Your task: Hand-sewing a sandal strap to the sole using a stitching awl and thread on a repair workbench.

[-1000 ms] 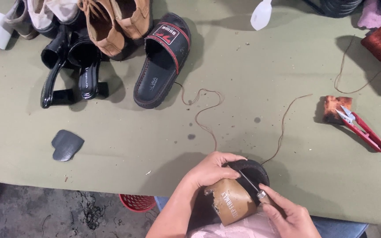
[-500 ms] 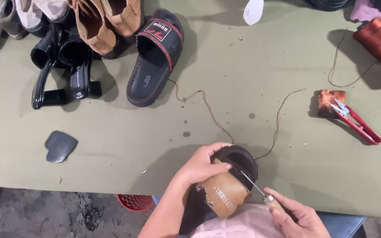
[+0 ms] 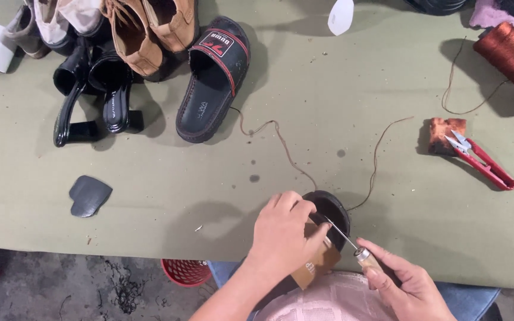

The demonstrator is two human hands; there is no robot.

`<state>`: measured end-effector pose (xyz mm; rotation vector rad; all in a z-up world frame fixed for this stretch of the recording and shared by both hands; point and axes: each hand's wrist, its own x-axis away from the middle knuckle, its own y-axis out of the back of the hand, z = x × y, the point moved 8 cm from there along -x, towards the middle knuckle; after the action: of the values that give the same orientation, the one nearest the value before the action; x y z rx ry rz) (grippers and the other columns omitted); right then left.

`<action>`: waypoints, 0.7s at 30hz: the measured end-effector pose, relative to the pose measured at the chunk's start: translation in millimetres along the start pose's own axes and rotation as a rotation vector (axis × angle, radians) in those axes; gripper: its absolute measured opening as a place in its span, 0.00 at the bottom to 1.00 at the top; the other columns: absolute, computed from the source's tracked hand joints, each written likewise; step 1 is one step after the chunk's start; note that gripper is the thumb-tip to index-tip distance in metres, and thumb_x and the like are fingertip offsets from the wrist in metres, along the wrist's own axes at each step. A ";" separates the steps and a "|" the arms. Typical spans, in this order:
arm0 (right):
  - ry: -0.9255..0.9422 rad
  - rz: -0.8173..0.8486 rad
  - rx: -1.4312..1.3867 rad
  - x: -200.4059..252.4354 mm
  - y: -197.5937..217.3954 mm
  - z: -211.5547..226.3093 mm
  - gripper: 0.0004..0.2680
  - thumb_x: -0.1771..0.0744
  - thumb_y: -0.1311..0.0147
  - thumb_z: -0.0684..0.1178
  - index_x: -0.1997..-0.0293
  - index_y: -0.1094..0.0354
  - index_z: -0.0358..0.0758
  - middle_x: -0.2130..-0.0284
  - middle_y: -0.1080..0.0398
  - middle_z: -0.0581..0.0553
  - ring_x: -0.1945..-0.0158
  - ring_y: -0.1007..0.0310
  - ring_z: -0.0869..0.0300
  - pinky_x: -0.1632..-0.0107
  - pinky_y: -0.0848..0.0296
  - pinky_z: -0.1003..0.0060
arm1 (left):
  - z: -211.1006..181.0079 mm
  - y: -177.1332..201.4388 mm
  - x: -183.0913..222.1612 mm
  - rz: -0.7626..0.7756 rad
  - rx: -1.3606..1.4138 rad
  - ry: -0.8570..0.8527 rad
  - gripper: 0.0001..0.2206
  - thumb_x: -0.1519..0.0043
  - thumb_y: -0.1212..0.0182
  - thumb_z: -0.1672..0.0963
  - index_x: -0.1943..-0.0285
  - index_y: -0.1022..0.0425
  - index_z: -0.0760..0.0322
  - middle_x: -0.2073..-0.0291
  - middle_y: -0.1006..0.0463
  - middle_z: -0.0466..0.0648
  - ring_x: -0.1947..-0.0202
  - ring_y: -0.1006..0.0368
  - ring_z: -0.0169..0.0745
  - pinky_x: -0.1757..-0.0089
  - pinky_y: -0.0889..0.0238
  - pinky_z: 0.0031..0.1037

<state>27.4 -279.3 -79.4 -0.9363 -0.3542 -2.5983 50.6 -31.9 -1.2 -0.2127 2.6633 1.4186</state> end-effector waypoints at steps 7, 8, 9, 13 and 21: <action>0.086 0.023 -0.026 -0.4 -4.6 5.2 0.20 0.34 0.42 0.44 0.33 0.24 0.42 0.75 0.33 0.48 0.73 0.43 0.62 0.65 0.38 0.70 | 1.4 -16.0 -2.6 -0.023 0.015 -0.030 0.05 0.38 0.35 0.53 0.65 0.20 0.55 0.66 0.30 0.42 0.69 0.33 0.45 0.71 0.34 0.33; 0.090 0.030 -0.021 -1.7 -4.2 2.4 0.20 0.34 0.42 0.44 0.32 0.25 0.42 0.75 0.32 0.48 0.73 0.42 0.62 0.64 0.37 0.69 | -0.1 -15.8 -3.5 -0.047 0.007 -0.069 0.04 0.39 0.34 0.54 0.66 0.20 0.55 0.66 0.30 0.42 0.69 0.33 0.44 0.72 0.35 0.32; 0.092 0.036 -0.015 -2.7 -4.0 -0.9 0.21 0.34 0.42 0.45 0.31 0.26 0.42 0.74 0.32 0.48 0.73 0.41 0.61 0.64 0.36 0.69 | -1.6 -16.0 -3.9 -0.069 -0.001 -0.107 0.04 0.39 0.34 0.55 0.67 0.20 0.54 0.67 0.31 0.41 0.70 0.33 0.44 0.73 0.35 0.30; 0.056 0.020 0.046 -4.0 0.5 -1.1 0.21 0.34 0.42 0.46 0.32 0.25 0.46 0.75 0.31 0.48 0.74 0.41 0.61 0.64 0.35 0.70 | -0.9 -20.7 -0.9 -0.034 0.037 -0.140 0.03 0.39 0.34 0.58 0.65 0.19 0.53 0.66 0.30 0.40 0.69 0.34 0.41 0.73 0.34 0.27; 0.092 0.000 -0.011 -8.4 3.4 -4.1 0.20 0.34 0.44 0.46 0.32 0.25 0.44 0.76 0.34 0.47 0.77 0.45 0.60 0.69 0.38 0.67 | -2.9 -17.2 -2.1 -0.094 0.062 -0.211 0.09 0.38 0.36 0.60 0.73 0.23 0.57 0.69 0.30 0.41 0.73 0.36 0.38 0.65 0.35 0.24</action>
<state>32.5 -281.8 -87.6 -0.8164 -0.3155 -2.6353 55.6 -43.7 -13.2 -0.1695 2.4871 1.2538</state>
